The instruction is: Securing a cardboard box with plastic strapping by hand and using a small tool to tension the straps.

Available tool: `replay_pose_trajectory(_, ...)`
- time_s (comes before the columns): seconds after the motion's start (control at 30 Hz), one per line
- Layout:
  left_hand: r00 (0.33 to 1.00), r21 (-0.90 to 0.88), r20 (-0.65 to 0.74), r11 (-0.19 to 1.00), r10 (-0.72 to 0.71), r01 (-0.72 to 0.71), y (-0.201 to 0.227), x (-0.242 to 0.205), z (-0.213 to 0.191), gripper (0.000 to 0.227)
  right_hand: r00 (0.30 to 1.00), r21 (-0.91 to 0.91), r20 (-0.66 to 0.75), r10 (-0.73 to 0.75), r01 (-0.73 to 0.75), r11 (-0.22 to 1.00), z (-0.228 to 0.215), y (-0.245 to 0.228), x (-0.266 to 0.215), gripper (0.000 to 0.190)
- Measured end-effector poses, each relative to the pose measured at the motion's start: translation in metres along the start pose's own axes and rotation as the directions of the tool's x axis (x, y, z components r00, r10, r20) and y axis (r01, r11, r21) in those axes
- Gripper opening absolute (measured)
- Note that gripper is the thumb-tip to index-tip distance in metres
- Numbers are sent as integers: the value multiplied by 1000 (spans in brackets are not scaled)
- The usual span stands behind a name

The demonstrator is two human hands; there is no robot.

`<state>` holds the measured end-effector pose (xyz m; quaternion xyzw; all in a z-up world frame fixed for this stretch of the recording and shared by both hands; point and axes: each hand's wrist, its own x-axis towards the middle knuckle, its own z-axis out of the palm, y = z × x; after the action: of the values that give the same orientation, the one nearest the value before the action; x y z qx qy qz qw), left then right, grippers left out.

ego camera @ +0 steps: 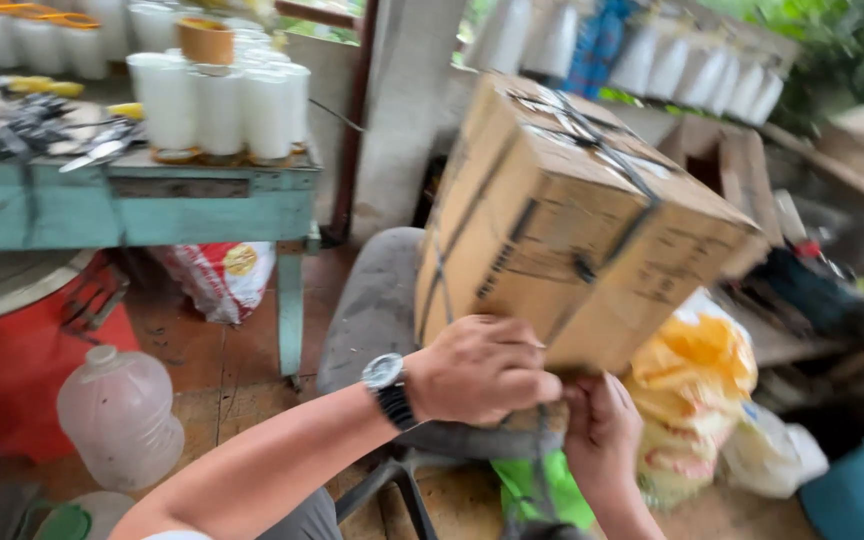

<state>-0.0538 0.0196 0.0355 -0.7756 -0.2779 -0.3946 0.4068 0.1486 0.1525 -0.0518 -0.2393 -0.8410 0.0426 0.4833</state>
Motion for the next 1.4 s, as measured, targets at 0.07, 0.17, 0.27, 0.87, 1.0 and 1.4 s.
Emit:
replay_pose_trajectory(0.07, 990, -266, 20, 954, -142, 142, 16, -5, -6, 22, 998, 224, -56, -5, 17, 974, -1, -22, 8, 16)
replay_pose_trajectory(0.17, 980, -183, 61, 963, -192, 200, 49, -4, -22, 20, 992, 436, -103, 77, -25, 900, 1, -26, -1, 18)
replay_pose_trajectory(0.27, 944, -53, 4, 943, -329, 329, 69, -12, -22, 21, 960, 484, -236, 149, -17, 875, 15, -28, -21, 14)
replay_pose_trajectory(0.87, 956, 204, -51, 934, -290, 294, 41, 14, -33, 22, 959, 732, -7, -282, 197, 652, 17, -84, 0, 74)
replay_pose_trajectory(1.0, 966, 449, 0, 863, -260, 232, -6, 78, -33, 26, 947, 812, -111, -303, 262, 521, 2, -99, 9, 47)
replay_pose_trajectory(1.4, 958, 723, -19, 658, -286, 211, -29, 105, -23, 37, 986, 971, 103, 132, -128, 202, 41, 9, -46, 16)
